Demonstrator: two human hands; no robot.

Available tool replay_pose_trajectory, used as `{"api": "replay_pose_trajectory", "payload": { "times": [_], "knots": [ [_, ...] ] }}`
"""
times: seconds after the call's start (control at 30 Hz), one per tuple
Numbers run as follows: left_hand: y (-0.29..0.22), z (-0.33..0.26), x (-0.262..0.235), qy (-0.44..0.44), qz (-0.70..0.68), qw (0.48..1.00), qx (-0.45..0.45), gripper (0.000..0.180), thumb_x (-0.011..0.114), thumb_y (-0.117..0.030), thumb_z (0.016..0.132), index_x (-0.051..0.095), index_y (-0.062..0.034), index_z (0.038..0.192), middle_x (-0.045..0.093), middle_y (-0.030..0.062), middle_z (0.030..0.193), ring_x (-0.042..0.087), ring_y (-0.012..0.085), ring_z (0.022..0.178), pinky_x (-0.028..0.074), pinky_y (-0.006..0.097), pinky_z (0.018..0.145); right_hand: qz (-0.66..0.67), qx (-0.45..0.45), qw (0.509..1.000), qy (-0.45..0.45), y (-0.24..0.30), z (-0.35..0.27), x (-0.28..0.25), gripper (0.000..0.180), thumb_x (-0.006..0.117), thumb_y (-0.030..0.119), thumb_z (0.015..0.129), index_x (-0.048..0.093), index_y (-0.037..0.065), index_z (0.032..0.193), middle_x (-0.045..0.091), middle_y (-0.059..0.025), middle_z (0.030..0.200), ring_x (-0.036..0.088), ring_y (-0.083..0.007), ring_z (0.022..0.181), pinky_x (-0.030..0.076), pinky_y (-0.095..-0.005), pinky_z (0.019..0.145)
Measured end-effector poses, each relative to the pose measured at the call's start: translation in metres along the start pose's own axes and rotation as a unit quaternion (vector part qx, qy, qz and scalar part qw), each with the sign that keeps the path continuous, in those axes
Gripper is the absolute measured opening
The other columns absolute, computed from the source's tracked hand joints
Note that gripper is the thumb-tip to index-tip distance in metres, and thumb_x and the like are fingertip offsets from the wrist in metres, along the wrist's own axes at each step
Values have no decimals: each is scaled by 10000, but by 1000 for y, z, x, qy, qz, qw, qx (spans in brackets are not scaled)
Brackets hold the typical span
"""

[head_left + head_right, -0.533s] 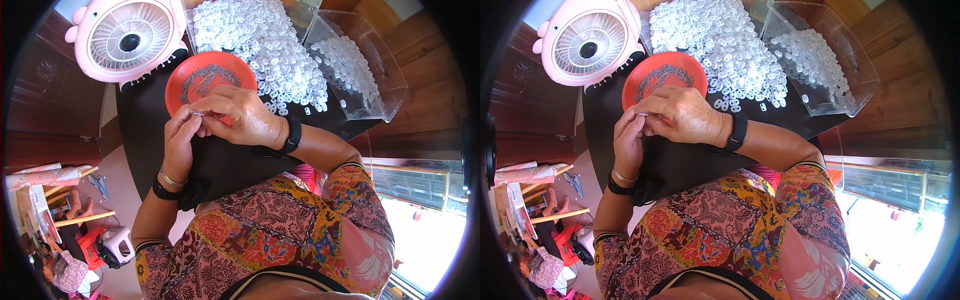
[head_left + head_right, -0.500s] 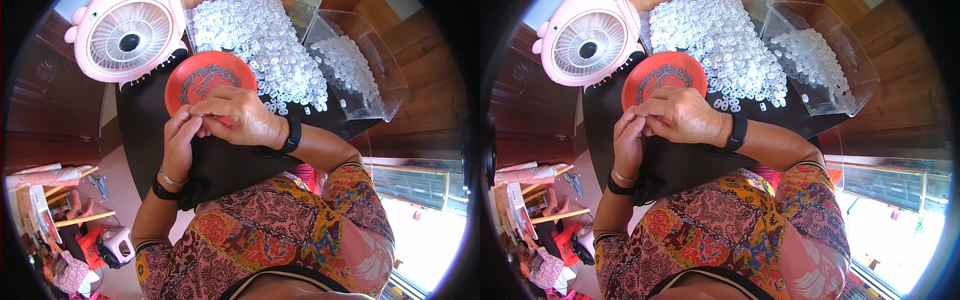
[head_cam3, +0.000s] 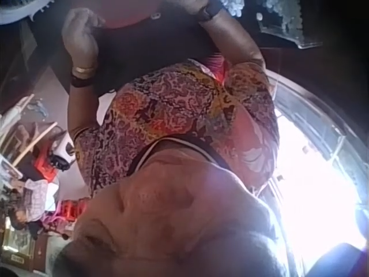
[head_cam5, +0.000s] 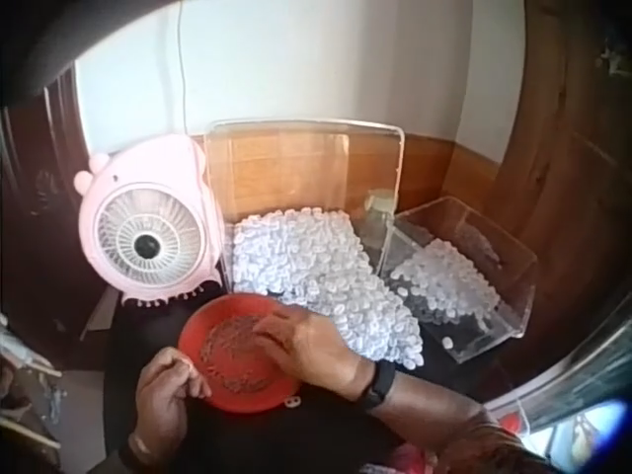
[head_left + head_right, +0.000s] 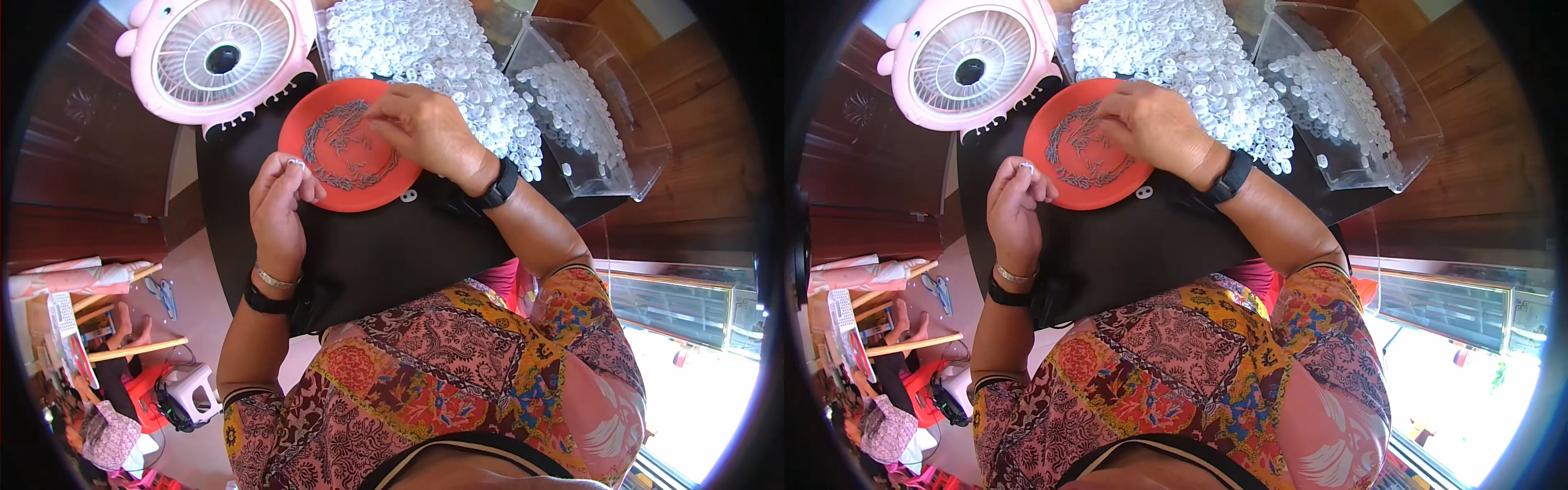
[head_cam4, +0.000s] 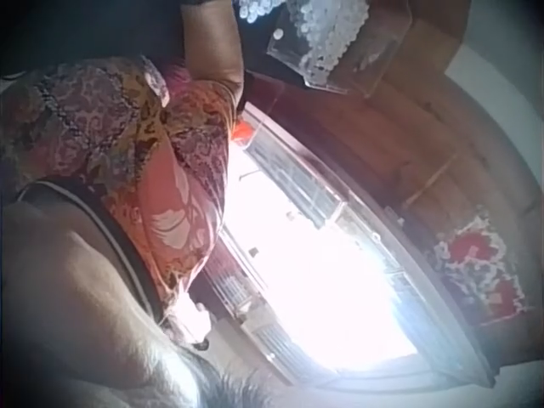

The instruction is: Assembling small white plastic components by manually inserting metal rings into them.

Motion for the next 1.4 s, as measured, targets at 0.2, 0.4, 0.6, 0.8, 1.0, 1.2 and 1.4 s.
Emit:
{"api": "replay_pose_trajectory", "payload": {
  "times": [0.2,0.4,0.6,0.8,1.0,1.2,1.4],
  "knots": [
    [0,0,-5,14,34,999,21,149,430,-128,899,488,-30,803,464,29,675,477,126,647,387,264,633,-45,-99,985,132,4,-9,33,164,666,145,781,662,96,937,594,-80,874,592,-285,854,491,-376,740],
    [-4,-6,-5,24,58,997,37,137,467,-100,879,500,-27,768,479,19,663,462,100,616,403,246,620,-63,-151,967,197,17,-19,48,153,646,122,783,646,95,934,578,-86,931,568,-287,927,474,-375,793],
    [-9,-21,-2,41,98,993,53,164,451,-118,893,500,-21,771,483,31,664,493,122,637,399,258,637,-81,-156,964,200,32,-28,48,80,637,107,778,623,86,853,569,-79,875,566,-281,887,479,-377,760],
    [-9,-22,-4,35,98,994,38,146,465,-112,888,510,-24,781,487,27,653,486,119,624,401,256,634,-26,-117,968,220,43,-29,41,80,638,128,785,614,76,841,554,-89,869,569,-280,878,476,-378,760],
    [-5,-20,-3,26,99,994,37,151,463,-123,891,521,-24,792,502,29,672,495,117,631,403,255,637,-47,-128,958,250,40,-29,48,120,639,151,789,606,69,869,555,-87,890,573,-283,892,472,-379,771],
    [-3,-15,7,39,108,992,47,153,464,-125,893,526,-22,798,506,27,673,498,112,635,408,249,636,6,-112,972,206,22,-30,43,129,643,131,786,587,54,873,559,-100,880,581,-294,866,478,-384,733],
    [0,-19,13,40,72,996,44,124,513,-97,885,522,-15,794,506,13,691,465,82,626,408,230,621,85,-61,986,127,18,-31,32,89,619,100,832,593,17,850,572,-113,774,582,-276,728,469,-344,649]
  ]
}}
Point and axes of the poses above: each hand's wrist, its own z-axis towards the middle knuckle, its own x-axis out of the palm, y = z × x, the point moved 6 cm from there along z, towards the middle knuckle
